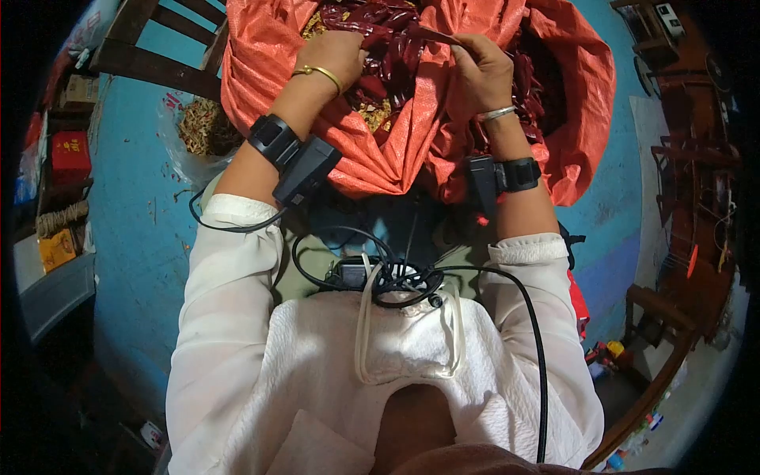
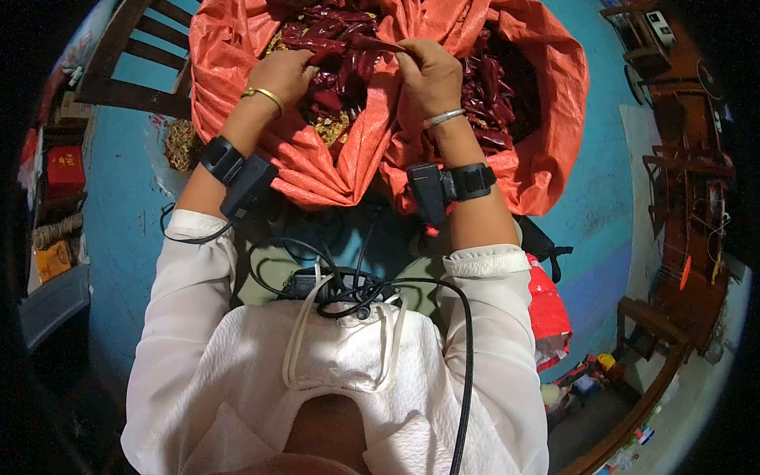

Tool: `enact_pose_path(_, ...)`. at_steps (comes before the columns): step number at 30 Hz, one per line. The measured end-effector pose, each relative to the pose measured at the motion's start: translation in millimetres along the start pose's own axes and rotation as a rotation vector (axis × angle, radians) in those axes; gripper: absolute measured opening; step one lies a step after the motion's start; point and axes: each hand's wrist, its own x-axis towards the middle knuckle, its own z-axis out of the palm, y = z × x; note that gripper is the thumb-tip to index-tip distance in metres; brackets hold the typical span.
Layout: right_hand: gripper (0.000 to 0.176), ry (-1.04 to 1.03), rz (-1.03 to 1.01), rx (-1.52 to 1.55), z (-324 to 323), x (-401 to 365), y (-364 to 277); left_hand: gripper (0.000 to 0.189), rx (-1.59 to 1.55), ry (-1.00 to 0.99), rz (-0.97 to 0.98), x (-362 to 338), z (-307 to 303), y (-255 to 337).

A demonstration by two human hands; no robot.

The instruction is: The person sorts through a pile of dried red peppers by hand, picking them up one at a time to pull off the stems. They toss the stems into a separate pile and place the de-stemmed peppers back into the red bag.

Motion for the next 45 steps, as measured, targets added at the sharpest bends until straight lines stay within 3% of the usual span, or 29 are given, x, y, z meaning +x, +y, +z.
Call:
enact_pose_path(2,0.012,-0.009,0.117,0.087,-2,-4,2,0.029,-0.134,-0.058,-0.013,2,1,-2)
enact_pose_path(4,0.014,-0.057,0.435,0.398,-1,-6,0,0.032,-0.137,-0.051,-0.032,2,-2,-1)
enact_pose_path(6,0.014,-0.084,0.519,0.507,0,-6,-7,0.035,-0.137,-0.047,-0.055,1,-7,-1)
enact_pose_path(8,0.015,-0.112,0.602,0.615,5,-8,-8,0.036,-0.139,0.264,0.079,-3,-12,3)
enact_pose_path(9,0.015,-0.148,0.560,0.613,10,-9,-8,0.036,-0.135,0.262,0.080,-3,-14,8)
enact_pose_path(11,0.015,-0.200,0.531,0.573,17,-12,-9,0.034,-0.401,0.613,0.325,-3,-16,17)
enact_pose_path(12,0.015,-0.198,0.535,0.576,16,-11,-14,0.034,-0.400,0.608,0.325,-2,-11,14)
enact_pose_path(14,0.016,-0.276,0.491,0.509,15,-9,-19,0.034,-0.498,0.178,0.226,1,1,7)
enact_pose_path(16,0.016,-0.251,0.520,0.580,13,-9,-18,0.032,-0.444,0.147,0.229,2,-3,14)
enact_pose_path(18,0.016,-0.218,0.521,0.667,8,-6,-8,0.029,-0.618,0.383,0.180,5,1,18)
enact_pose_path(19,0.016,-0.179,0.559,0.662,0,-2,-5,0.029,-0.617,0.381,0.180,6,0,17)
enact_pose_path(21,0.020,-0.069,0.694,0.717,-21,6,-7,0.027,-0.679,0.199,0.047,11,-3,14)
enact_pose_path(24,0.015,0.147,0.799,1.064,-44,3,34,0.028,-0.410,0.071,0.118,12,5,12)
enact_pose_path(27,0.013,0.413,1.026,1.089,-64,0,46,0.027,-0.275,-0.047,0.120,7,9,18)
enact_pose_path(30,0.023,0.516,1.137,1.244,-64,-10,60,0.025,-0.190,-0.127,0.136,4,9,19)
enact_pose_path(32,0.012,0.425,1.127,1.321,-58,-14,57,0.026,-0.118,-0.119,0.185,4,12,16)
enact_pose_path(36,0.016,0.085,0.736,0.880,-22,-8,-22,0.023,-0.049,-0.082,0.290,-4,20,18)
enact_pose_path(38,0.019,-0.151,0.486,0.668,6,-21,-22,0.017,-0.001,0.135,0.545,-9,20,24)
enact_pose_path(39,0.019,-0.226,0.489,0.637,16,-28,-25,0.014,-0.003,0.160,0.642,-7,34,23)
enact_pose_path(43,0.022,-0.347,0.349,0.356,34,-43,-25,0.017,0.139,-0.059,0.606,-28,44,32)
enact_pose_path(44,0.022,-0.411,0.269,0.217,32,-42,-27,0.019,0.150,-0.024,0.631,-32,44,28)
enact_pose_path(45,0.020,-0.502,0.021,0.004,29,-40,-24,0.022,0.162,0.012,0.656,-35,41,26)
